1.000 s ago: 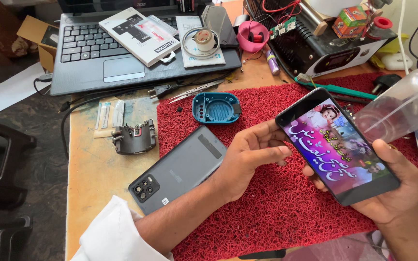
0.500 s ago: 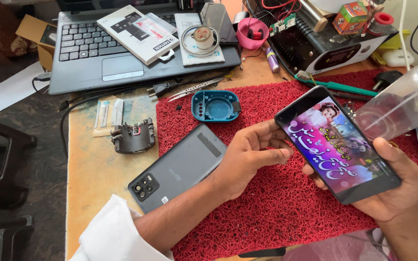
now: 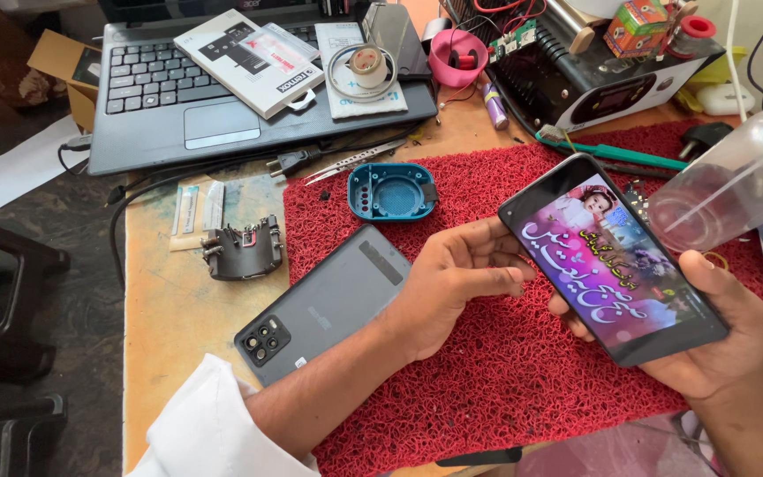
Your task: The person removes a protective film from the back of a smartphone, then places a new back cover onto the device. They press along the edges to secure the cover and inspect the fit. The person also handles a separate phone case and compares it to the device.
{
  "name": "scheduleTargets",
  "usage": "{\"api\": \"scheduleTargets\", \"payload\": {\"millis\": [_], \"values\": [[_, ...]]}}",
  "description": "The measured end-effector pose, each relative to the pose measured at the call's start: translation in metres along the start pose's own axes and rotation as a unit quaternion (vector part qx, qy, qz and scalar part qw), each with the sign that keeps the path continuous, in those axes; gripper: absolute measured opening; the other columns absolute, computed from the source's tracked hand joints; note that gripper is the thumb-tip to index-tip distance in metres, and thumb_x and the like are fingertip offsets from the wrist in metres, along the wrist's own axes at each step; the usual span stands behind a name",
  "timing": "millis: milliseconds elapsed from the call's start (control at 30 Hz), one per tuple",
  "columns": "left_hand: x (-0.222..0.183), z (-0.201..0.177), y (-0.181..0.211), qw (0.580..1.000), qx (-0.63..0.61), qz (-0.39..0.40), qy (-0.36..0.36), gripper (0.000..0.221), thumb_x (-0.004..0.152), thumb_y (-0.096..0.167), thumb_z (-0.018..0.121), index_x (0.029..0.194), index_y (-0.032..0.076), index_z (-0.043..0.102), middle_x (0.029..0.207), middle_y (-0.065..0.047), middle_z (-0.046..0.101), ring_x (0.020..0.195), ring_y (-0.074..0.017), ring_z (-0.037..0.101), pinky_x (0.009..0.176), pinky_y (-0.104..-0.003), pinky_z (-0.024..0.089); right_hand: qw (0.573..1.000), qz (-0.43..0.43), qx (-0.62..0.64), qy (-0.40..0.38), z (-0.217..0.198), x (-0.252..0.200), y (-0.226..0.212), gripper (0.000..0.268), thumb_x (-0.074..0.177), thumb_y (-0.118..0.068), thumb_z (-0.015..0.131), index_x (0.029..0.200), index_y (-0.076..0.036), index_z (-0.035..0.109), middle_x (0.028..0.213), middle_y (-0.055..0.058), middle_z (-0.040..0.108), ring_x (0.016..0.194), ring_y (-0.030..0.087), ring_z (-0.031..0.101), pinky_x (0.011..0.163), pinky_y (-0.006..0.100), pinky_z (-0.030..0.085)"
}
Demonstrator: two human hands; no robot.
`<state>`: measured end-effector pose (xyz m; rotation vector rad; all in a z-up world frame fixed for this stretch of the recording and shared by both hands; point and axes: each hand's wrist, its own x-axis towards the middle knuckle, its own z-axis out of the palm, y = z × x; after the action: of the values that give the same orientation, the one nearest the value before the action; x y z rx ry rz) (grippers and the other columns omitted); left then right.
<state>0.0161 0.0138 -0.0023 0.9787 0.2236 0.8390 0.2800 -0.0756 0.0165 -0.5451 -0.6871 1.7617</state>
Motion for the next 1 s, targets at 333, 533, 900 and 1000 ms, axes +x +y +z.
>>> {"api": "scheduleTargets", "payload": {"millis": [333, 533, 900, 1000], "values": [[-0.001, 0.001, 0.006, 0.999, -0.017, 0.03, -0.025, 0.051, 0.098, 0.013, 0.059, 0.147, -0.003, 0.053, 0.128, -0.012, 0.067, 0.113, -0.0191, 0.064, 0.096, -0.035, 0.052, 0.994, -0.005, -0.108, -0.011, 0.003, -0.006, 0.003, 0.09, 0.1, -0.046, 0.063, 0.157, 0.016, 0.032, 0.136, 0.046, 0.055, 0.122, 0.052, 0.062, 0.105, 0.059, 0.048], [-0.002, -0.017, 0.022, 0.991, 0.045, 0.125, 0.012, 0.05, 0.109, 0.032, 0.051, 0.146, -0.001, 0.054, 0.128, -0.011, 0.067, 0.123, -0.0185, 0.06, 0.107, -0.036, 0.048, 0.875, -0.046, -0.483, -0.005, 0.018, -0.014, -0.003, 0.086, 0.079, -0.025, 0.083, 0.149, 0.01, 0.049, 0.14, 0.025, 0.062, 0.13, 0.028, 0.06, 0.111, 0.039, 0.044], [-0.005, -0.024, 0.034, 0.938, 0.318, 0.133, -0.04, 0.035, 0.111, 0.025, 0.061, 0.137, 0.002, 0.063, 0.111, -0.003, 0.072, 0.105, -0.0069, 0.066, 0.094, -0.026, 0.054, 0.606, -0.119, -0.786, -0.019, 0.038, 0.008, 0.012, 0.103, 0.05, -0.034, 0.094, 0.144, -0.009, 0.058, 0.117, 0.008, 0.066, 0.11, 0.021, 0.062, 0.092, 0.035, 0.05], [-0.005, -0.019, 0.035, 0.916, 0.386, 0.101, -0.043, 0.039, 0.105, 0.026, 0.065, 0.137, 0.003, 0.065, 0.11, -0.004, 0.074, 0.098, -0.0089, 0.069, 0.084, -0.027, 0.055, 0.582, -0.133, -0.8, -0.057, 0.035, 0.014, 0.012, 0.107, 0.05, -0.036, 0.092, 0.145, -0.008, 0.052, 0.124, 0.008, 0.068, 0.113, 0.024, 0.062, 0.096, 0.041, 0.046]]}}
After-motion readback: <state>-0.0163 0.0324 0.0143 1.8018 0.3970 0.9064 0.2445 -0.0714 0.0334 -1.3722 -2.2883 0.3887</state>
